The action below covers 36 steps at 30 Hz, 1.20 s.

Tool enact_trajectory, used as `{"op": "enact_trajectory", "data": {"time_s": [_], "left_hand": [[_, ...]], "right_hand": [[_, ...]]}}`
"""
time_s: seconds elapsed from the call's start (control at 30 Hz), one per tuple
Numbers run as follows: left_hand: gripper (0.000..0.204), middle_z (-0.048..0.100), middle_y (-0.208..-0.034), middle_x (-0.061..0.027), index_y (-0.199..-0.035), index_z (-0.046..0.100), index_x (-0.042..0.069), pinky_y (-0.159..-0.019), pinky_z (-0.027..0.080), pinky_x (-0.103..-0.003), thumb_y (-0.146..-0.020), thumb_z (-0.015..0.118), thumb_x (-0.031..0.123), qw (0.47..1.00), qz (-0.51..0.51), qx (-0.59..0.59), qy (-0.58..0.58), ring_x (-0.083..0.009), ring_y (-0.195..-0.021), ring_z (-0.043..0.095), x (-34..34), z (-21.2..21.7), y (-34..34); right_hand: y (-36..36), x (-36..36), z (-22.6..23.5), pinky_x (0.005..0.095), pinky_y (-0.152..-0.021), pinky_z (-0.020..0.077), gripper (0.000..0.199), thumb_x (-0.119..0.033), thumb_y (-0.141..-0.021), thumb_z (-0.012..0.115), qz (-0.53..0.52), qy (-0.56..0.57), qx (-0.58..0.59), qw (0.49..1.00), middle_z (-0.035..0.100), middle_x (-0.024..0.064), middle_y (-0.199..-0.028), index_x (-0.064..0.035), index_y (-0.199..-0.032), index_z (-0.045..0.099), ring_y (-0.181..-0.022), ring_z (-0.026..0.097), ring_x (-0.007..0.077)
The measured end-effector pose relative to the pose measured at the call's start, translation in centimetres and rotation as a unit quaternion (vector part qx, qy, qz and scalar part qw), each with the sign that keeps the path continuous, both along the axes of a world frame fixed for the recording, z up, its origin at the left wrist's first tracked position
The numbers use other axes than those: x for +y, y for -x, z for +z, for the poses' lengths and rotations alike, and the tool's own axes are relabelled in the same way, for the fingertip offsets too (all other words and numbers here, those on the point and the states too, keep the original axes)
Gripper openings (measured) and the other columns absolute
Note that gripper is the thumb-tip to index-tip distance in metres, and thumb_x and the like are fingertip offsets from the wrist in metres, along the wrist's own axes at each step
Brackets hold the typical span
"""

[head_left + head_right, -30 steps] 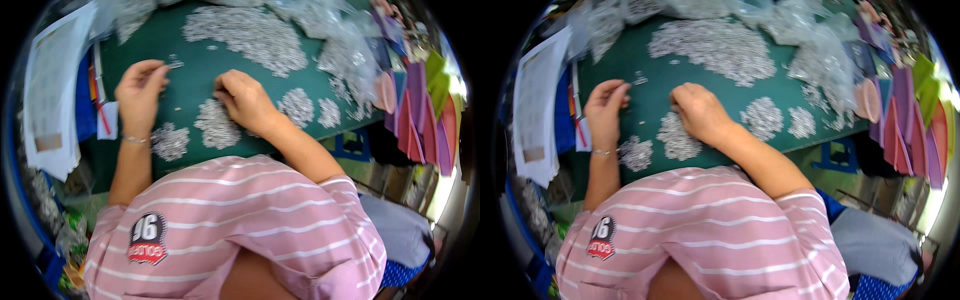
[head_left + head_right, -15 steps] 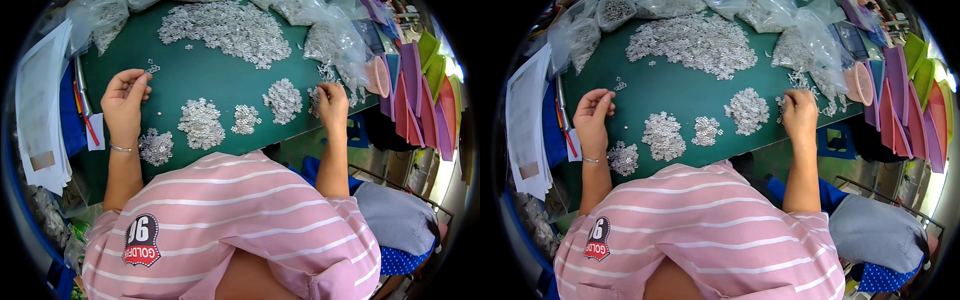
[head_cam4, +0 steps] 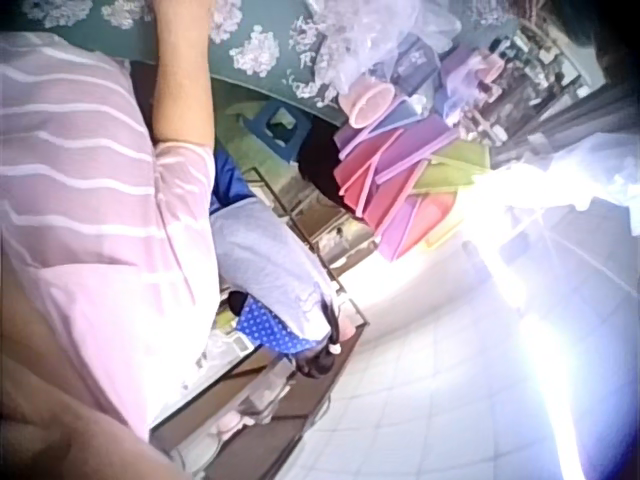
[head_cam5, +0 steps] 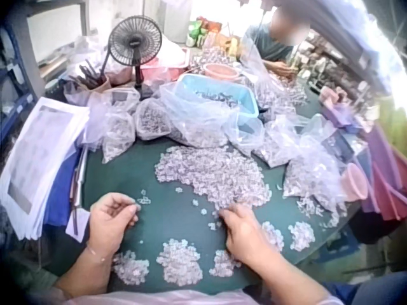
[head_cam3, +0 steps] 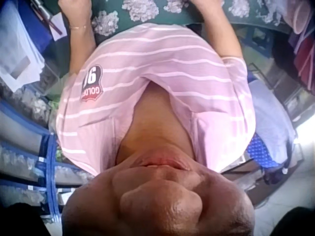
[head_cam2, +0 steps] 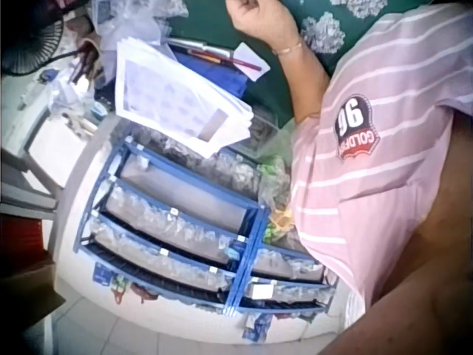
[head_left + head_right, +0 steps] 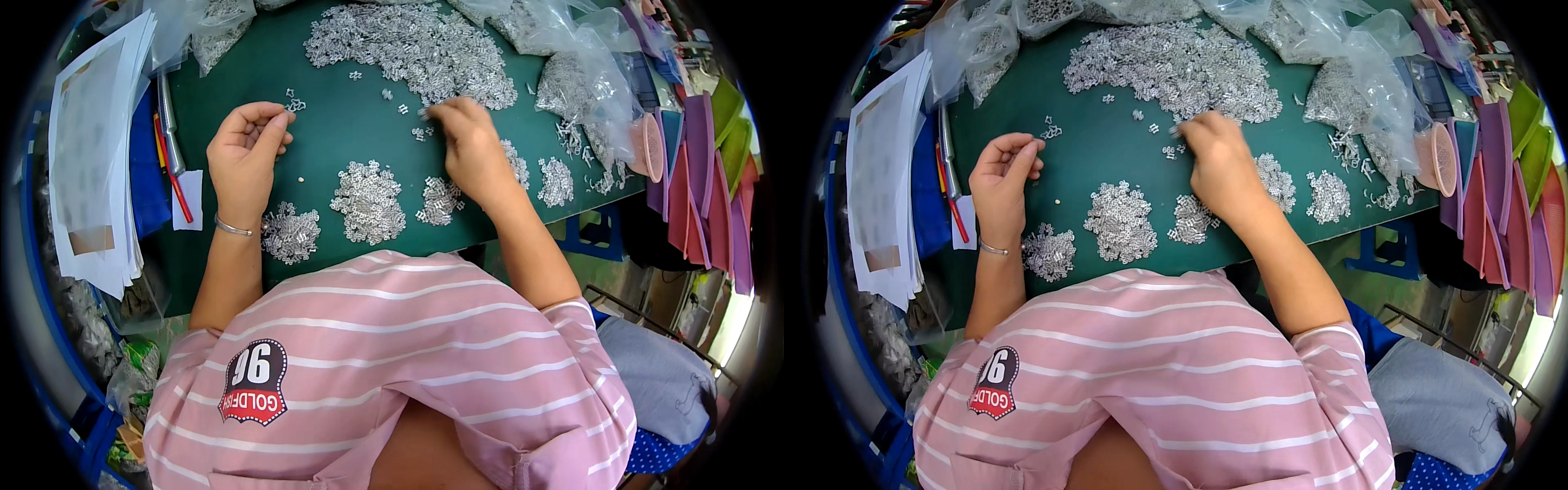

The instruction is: The person sorts small star-shaped metal components by hand on a table, grouping them into piles. The person then reaches into a yellow basket held by another person and moves some components around before showing several star-shaped items in their open palm.

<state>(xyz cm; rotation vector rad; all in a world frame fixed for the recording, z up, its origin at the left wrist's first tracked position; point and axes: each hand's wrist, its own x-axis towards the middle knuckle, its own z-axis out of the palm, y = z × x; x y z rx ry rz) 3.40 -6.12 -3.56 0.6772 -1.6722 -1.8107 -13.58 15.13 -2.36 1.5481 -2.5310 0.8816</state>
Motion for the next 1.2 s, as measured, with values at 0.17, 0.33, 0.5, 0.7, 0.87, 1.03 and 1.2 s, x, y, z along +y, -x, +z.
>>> {"op": "enact_trajectory", "data": {"time_s": [0.17,0.33,0.5,0.7,0.87,1.03,1.2], "left_hand": [[0.011,0.066,-0.088,-0.0075,-0.097,0.061,-0.001,-0.060,0.045,-0.018,-0.086,0.061,0.001,1.000,-0.001,0.006,0.001,-0.0072,-0.069,0.057,0.2,0.2,-0.2],[0.012,0.066,-0.088,-0.0077,-0.097,0.061,-0.001,-0.061,0.045,-0.018,-0.086,0.061,0.001,1.000,-0.004,0.006,0.002,-0.0072,-0.069,0.058,0.1,0.3,-0.1],[0.012,0.066,-0.088,-0.0082,-0.097,0.061,-0.001,-0.060,0.045,-0.018,-0.086,0.061,0.002,1.000,-0.005,0.000,-0.003,-0.0074,-0.069,0.058,0.0,0.0,-0.1],[0.011,0.066,-0.088,-0.0084,-0.096,0.061,-0.001,-0.060,0.045,-0.018,-0.086,0.061,0.002,1.000,-0.005,-0.003,-0.003,-0.0072,-0.069,0.058,-0.1,-0.1,0.0],[0.011,0.066,-0.089,-0.0073,-0.097,0.061,-0.001,-0.060,0.045,-0.018,-0.087,0.060,0.003,1.000,-0.006,0.000,0.003,-0.0066,-0.070,0.058,0.0,-0.1,0.1],[0.011,0.066,-0.088,-0.0068,-0.097,0.061,-0.001,-0.060,0.045,-0.017,-0.087,0.060,0.003,1.000,-0.002,0.003,-0.004,-0.0066,-0.070,0.058,0.0,-0.2,-0.1],[0.011,0.066,-0.088,-0.0067,-0.097,0.061,-0.001,-0.060,0.045,-0.017,-0.087,0.061,0.004,1.000,-0.004,0.001,0.007,-0.0066,-0.070,0.058,0.0,-0.2,0.0]], "right_hand": [[0.3,0.6,0.6,0.0347,-0.076,0.0487,0.023,0.010,-0.076,0.054,-0.033,0.014,-0.018,0.999,0.061,0.0151,-0.093,0.0000,-0.095,0.063,-0.087,0.060,0.0318],[-0.5,0.0,0.5,0.0388,-0.072,0.0476,0.009,0.000,-0.074,0.064,-0.022,0.006,-0.063,0.998,0.059,0.0120,-0.081,-0.0015,-0.083,0.065,-0.079,0.058,0.0304],[-0.5,-0.3,0.3,0.0396,-0.070,0.0468,0.006,-0.005,-0.073,0.066,-0.030,-0.046,-0.032,0.998,0.058,0.0120,-0.079,-0.0024,-0.078,0.064,-0.080,0.057,0.0319],[1.2,0.7,1.3,0.0407,-0.071,0.0467,0.004,-0.004,-0.076,0.063,-0.109,-0.049,-0.058,0.991,0.059,0.0131,-0.080,-0.0017,-0.080,0.064,-0.079,0.057,0.0329],[0.4,0.4,0.9,0.0395,-0.071,0.0472,0.008,0.000,-0.075,0.062,-0.018,-0.014,-0.072,0.997,0.059,0.0125,-0.080,-0.0020,-0.083,0.064,-0.080,0.058,0.0326],[-0.2,0.2,0.7,0.0403,-0.071,0.0475,0.010,0.001,-0.074,0.062,-0.023,-0.050,-0.056,0.997,0.060,0.0136,-0.081,-0.0019,-0.084,0.062,-0.079,0.058,0.0330],[-4.9,-2.0,1.6,0.0399,-0.070,0.0485,0.012,0.001,-0.074,0.062,0.123,0.024,-0.176,0.976,0.061,0.0144,-0.080,-0.0021,-0.086,0.061,-0.077,0.059,0.0342]]}}
